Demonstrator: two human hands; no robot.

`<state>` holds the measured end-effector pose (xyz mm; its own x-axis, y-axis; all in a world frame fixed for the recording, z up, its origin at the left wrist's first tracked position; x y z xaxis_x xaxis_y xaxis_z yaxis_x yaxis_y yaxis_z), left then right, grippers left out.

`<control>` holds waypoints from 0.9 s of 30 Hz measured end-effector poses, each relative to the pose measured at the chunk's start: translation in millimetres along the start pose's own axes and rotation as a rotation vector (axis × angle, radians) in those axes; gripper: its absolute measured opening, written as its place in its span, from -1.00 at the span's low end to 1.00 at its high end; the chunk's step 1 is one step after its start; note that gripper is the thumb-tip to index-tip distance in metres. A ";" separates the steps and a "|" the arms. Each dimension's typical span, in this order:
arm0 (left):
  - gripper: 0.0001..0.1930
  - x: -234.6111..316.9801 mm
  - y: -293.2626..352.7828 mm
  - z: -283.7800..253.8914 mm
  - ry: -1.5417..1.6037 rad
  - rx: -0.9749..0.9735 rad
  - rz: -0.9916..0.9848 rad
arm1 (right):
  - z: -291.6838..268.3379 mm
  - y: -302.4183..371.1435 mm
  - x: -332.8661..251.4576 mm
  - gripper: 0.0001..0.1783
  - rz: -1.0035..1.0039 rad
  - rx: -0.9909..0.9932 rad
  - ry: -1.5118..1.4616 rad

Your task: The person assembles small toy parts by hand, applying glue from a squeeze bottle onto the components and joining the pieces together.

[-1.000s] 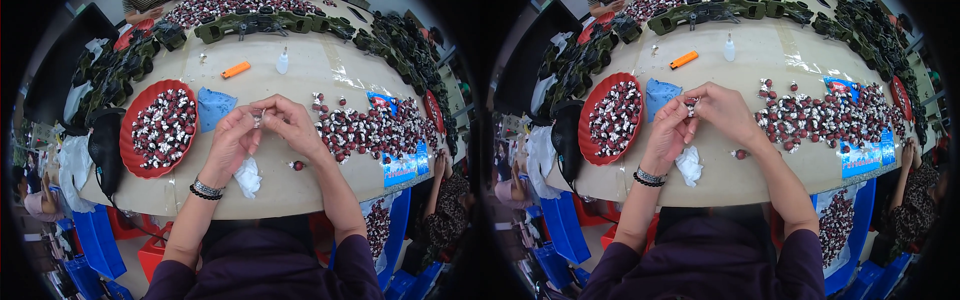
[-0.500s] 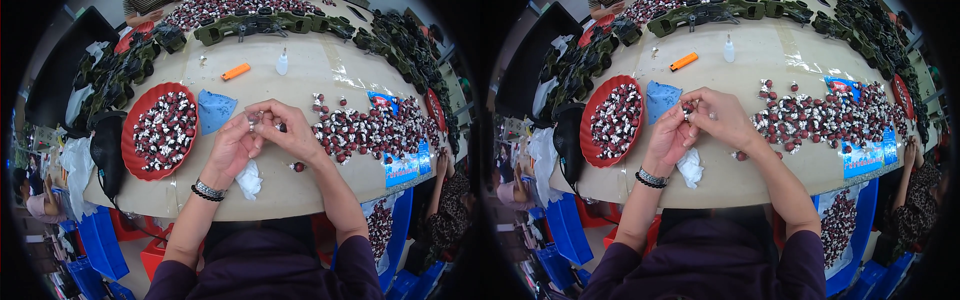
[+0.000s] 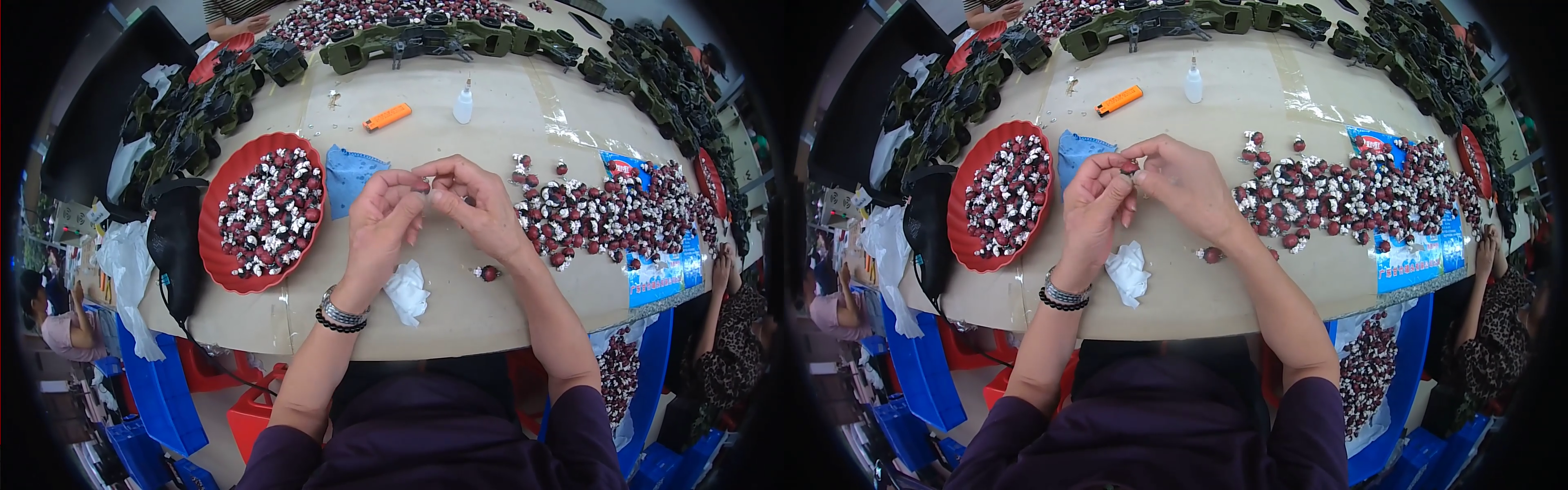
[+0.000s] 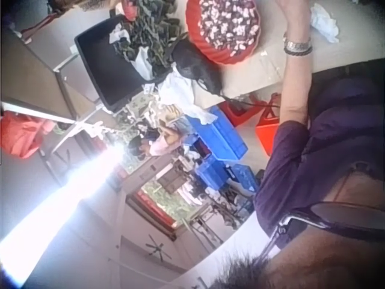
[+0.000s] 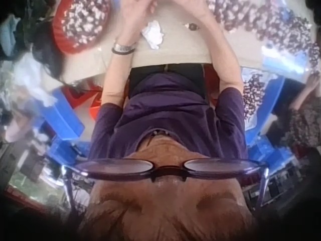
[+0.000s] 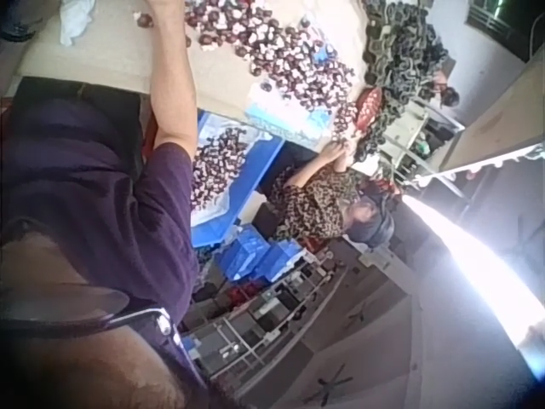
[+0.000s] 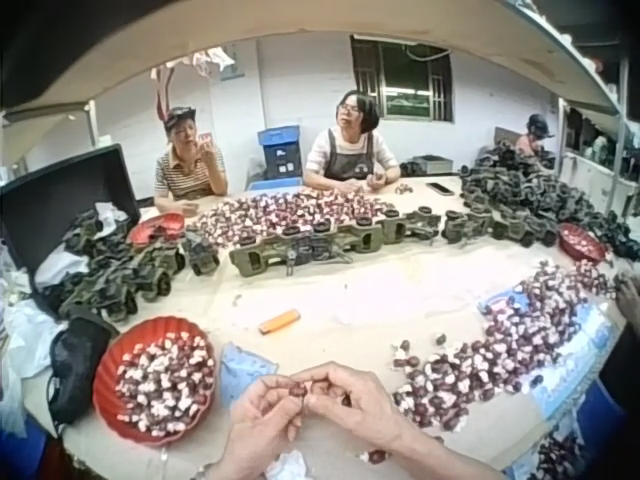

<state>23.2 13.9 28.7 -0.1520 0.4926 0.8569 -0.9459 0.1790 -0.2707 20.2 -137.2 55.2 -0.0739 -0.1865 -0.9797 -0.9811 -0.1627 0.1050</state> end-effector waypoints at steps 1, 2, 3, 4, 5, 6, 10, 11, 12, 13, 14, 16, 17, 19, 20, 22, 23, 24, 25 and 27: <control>-0.78 3.8 -0.2 0.5 -0.172 -0.003 0.091 | 0.5 -0.4 1.5 -0.68 -0.008 -0.003 -0.018; -0.78 4.1 0.3 1.0 -0.171 -0.003 0.091 | 0.8 -0.5 2.1 -0.72 -0.015 -0.006 -0.037; -0.79 5.4 0.6 1.2 -0.229 -0.004 0.124 | 1.2 -0.4 1.8 -0.72 -0.014 -0.005 -0.036; -0.80 6.7 1.0 1.5 -0.286 -0.005 0.156 | 1.5 -0.5 2.0 -0.74 0.012 -0.006 -0.063; -0.80 7.3 1.4 1.4 -0.285 -0.006 0.156 | 1.6 -0.7 2.1 -0.77 0.037 -0.006 -0.090; -0.81 8.5 1.9 1.2 -0.305 -0.013 0.171 | 1.3 -0.4 0.5 -0.77 0.037 -0.005 -0.090; -0.78 11.0 2.7 3.0 -0.345 -0.043 0.269 | 0.1 -0.6 -0.5 -0.77 0.118 -0.006 -0.150; -0.78 11.8 2.9 4.3 -0.345 -0.043 0.268 | 0.2 -0.3 -0.3 -0.77 0.116 -0.015 -0.163; -0.76 14.0 3.0 6.5 -0.338 -0.045 0.279 | 0.0 -0.2 -0.1 -0.77 0.117 -0.014 -0.163; -0.74 15.8 3.1 8.2 -0.330 -0.047 0.290 | -0.1 -0.3 0.0 -0.77 0.120 -0.018 -0.168; -0.74 16.5 3.2 9.1 -0.330 -0.047 0.289 | -0.1 -0.6 0.3 -0.77 0.123 -0.022 -0.173; -0.72 17.1 3.4 10.1 -0.332 -0.047 0.290 | -0.2 -0.7 0.7 -0.77 0.120 -0.022 -0.163; -0.72 16.7 3.4 9.7 -0.332 -0.047 0.289 | 0.0 -0.9 0.7 -0.78 0.117 -0.023 -0.152; -0.71 15.0 3.1 8.3 -0.299 -0.049 0.296 | 0.7 -1.3 1.3 -0.78 0.097 -0.026 -0.133; -0.71 13.8 3.0 7.3 -0.299 -0.049 0.296 | 1.3 -1.4 0.9 -0.79 0.077 -0.030 -0.113; -0.70 12.0 2.8 6.0 -0.291 -0.053 0.320 | 2.0 -1.5 0.6 -0.79 0.073 -0.026 -0.106; -0.70 11.2 2.6 6.3 -0.290 -0.055 0.319 | 1.9 -1.3 0.8 -0.78 0.070 -0.022 -0.097; -0.69 10.7 2.5 6.4 -0.297 -0.045 0.323 | 1.4 -1.0 0.4 -0.78 0.071 -0.020 -0.098; -0.68 10.1 2.4 6.5 -0.304 -0.036 0.326 | 1.0 -0.4 -0.7 -0.78 0.070 -0.027 -0.093; -0.67 8.4 2.8 5.0 -0.336 -0.036 0.326 | 1.1 -0.1 -1.5 -0.77 0.071 -0.031 -0.090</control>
<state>17.9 14.3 37.3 -0.5297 0.2265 0.8174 -0.8236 0.0929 -0.5595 20.2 -135.8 56.5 -0.1598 -0.1107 -0.9809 -0.9669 -0.1827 0.1782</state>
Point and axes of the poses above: each hand's wrist, its own y-axis away from the middle knuckle, its own z-axis out of the palm, x = y × z, the point moved 3 cm from there along -y, towards the middle knuckle, and after that the axes turned 15 degrees about z, right-handed, at the moved point
